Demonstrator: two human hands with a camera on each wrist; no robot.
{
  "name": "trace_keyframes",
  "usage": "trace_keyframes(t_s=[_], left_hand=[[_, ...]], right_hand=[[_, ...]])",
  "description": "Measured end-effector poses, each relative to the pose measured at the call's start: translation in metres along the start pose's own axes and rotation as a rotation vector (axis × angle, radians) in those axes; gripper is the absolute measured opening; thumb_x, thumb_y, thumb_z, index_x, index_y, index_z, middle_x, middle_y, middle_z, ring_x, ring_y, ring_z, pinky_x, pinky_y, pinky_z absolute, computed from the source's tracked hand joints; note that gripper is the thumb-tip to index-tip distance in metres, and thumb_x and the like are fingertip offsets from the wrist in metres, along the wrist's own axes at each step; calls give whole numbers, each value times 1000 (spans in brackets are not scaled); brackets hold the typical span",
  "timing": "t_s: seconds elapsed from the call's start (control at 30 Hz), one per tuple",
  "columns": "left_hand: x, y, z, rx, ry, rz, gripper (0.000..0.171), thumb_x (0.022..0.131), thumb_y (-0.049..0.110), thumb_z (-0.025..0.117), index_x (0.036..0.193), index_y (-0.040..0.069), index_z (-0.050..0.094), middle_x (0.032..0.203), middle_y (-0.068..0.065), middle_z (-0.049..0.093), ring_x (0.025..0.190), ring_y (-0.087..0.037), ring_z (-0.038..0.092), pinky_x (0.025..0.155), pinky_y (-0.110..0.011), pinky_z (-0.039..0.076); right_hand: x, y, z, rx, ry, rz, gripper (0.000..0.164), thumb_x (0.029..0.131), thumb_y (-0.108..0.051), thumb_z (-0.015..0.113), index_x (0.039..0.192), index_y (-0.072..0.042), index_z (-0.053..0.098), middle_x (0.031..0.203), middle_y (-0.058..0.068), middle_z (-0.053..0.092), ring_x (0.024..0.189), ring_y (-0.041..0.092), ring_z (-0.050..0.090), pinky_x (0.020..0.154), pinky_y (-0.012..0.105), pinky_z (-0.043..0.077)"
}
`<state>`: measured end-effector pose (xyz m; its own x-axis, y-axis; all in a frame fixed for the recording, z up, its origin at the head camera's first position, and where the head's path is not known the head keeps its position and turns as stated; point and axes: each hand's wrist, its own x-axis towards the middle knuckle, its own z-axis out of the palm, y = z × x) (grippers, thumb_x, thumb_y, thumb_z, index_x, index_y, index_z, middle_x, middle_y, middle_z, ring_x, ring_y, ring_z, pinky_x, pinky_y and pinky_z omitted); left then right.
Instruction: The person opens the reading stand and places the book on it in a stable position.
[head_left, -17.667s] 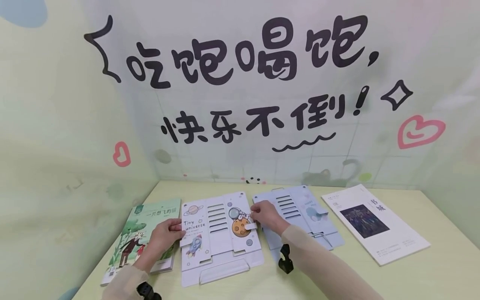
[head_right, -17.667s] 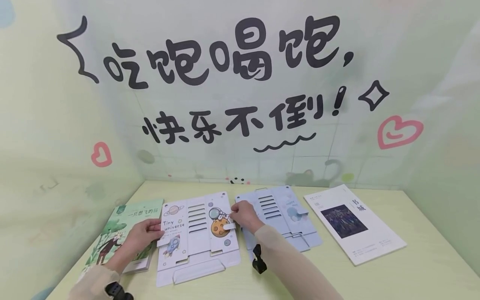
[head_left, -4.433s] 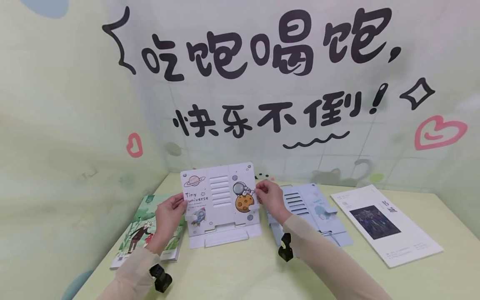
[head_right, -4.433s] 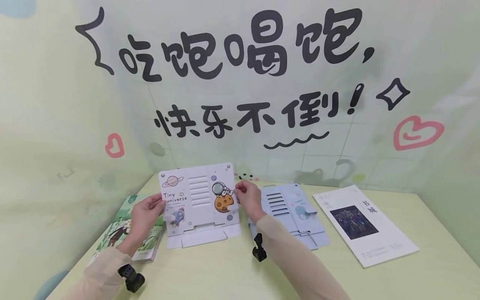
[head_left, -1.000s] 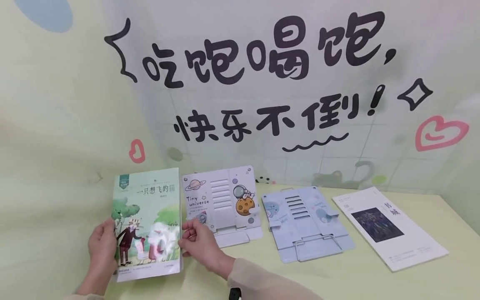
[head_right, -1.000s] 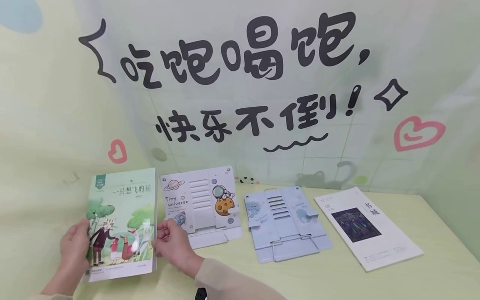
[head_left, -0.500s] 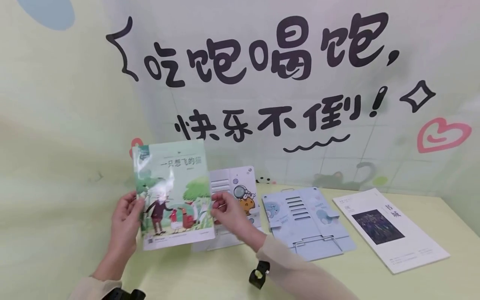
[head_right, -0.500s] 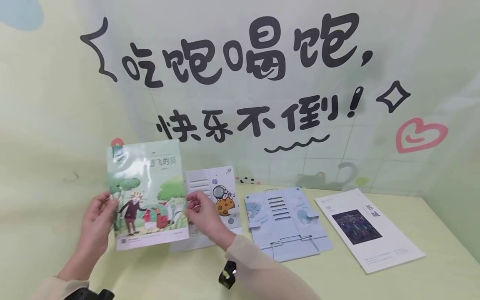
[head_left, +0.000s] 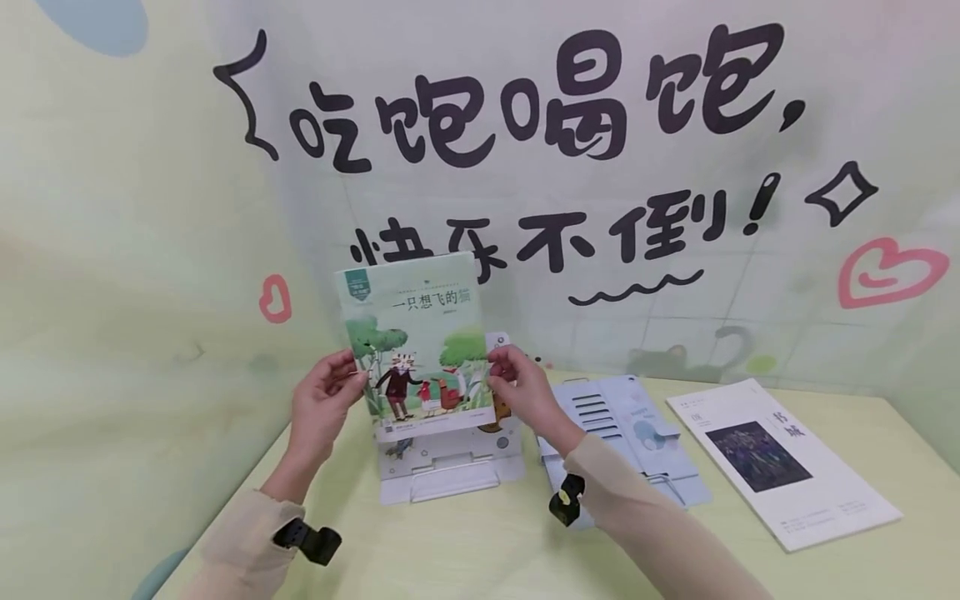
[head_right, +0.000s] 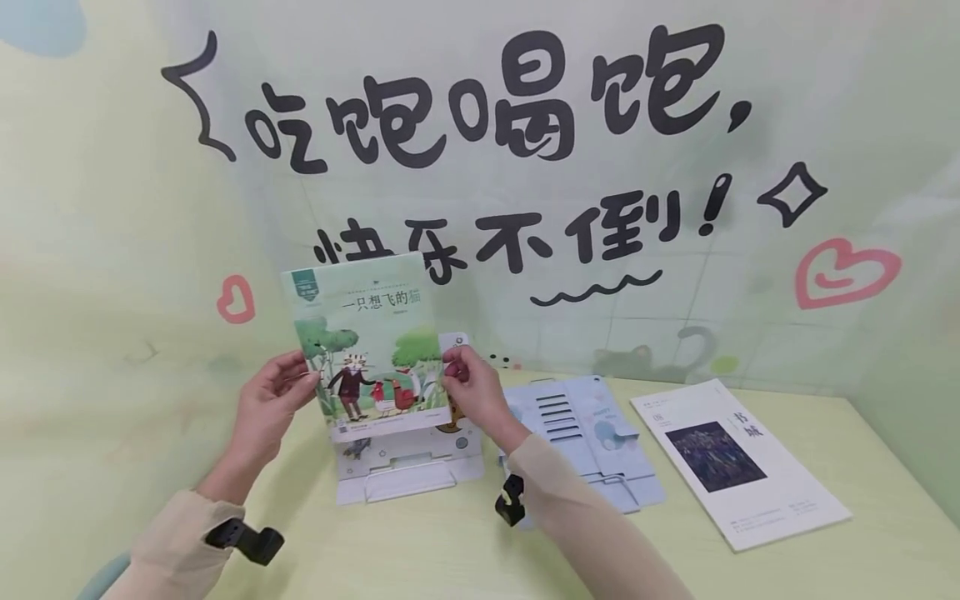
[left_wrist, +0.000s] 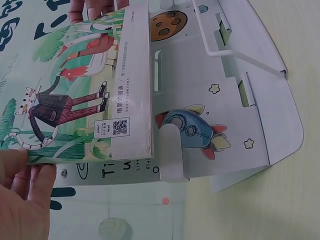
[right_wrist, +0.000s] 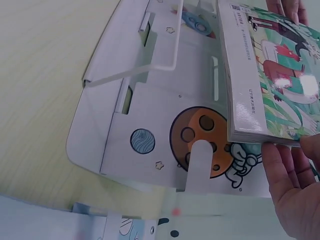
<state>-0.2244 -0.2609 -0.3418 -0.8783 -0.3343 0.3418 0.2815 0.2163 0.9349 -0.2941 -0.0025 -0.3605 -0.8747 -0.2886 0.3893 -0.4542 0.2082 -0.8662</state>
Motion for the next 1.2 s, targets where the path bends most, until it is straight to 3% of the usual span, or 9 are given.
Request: trace_keyframes(t_s=[0.2,0.37,0.67,0.9,1.03,1.2], left_hand=[[4,-6,13,5,23,18,32,87,-4,62,117,-5,55,85,21,60,80,0,58,70,-13,51],[2,-15,17,32,28,12,30,85,-3,64,115,-5,57,85,20,60,81,2,57,71,-12,50],[-6,-35,14,236,12,-29,24,84,3,68,108,-2,65,101,-19,66,74,3,56,65,-10,48],[-11,-45,13,356,-14,-43,22,83,6,70,104,-1,69,96,-18,70,70,4,58,62,-11,49],[-13,-46,12,421,-7,-18,19,83,9,71,100,1,70,91,-15,71,71,-1,62,60,-12,49],[-16,-46,10,469,-9,-5,17,83,11,72,97,2,70,88,-14,71,71,-10,64,58,-14,49]], right_hand=[[1,15,-4,-40,33,-56,23,84,9,60,105,1,56,91,14,60,83,23,58,72,27,50],[-1,22,-4,-66,41,-17,23,84,8,60,105,0,56,91,12,60,83,20,56,71,25,49],[-12,30,1,-157,22,68,17,84,5,63,100,1,61,89,10,63,82,18,58,72,27,51],[-15,31,3,-270,35,63,11,84,1,64,95,-1,63,85,8,66,76,15,59,66,24,50],[-15,28,3,-376,50,37,9,84,-2,66,93,-3,65,85,7,68,76,15,63,64,25,51],[-15,23,7,-457,59,66,8,85,-8,67,93,-8,67,88,5,71,77,15,65,65,28,52]])
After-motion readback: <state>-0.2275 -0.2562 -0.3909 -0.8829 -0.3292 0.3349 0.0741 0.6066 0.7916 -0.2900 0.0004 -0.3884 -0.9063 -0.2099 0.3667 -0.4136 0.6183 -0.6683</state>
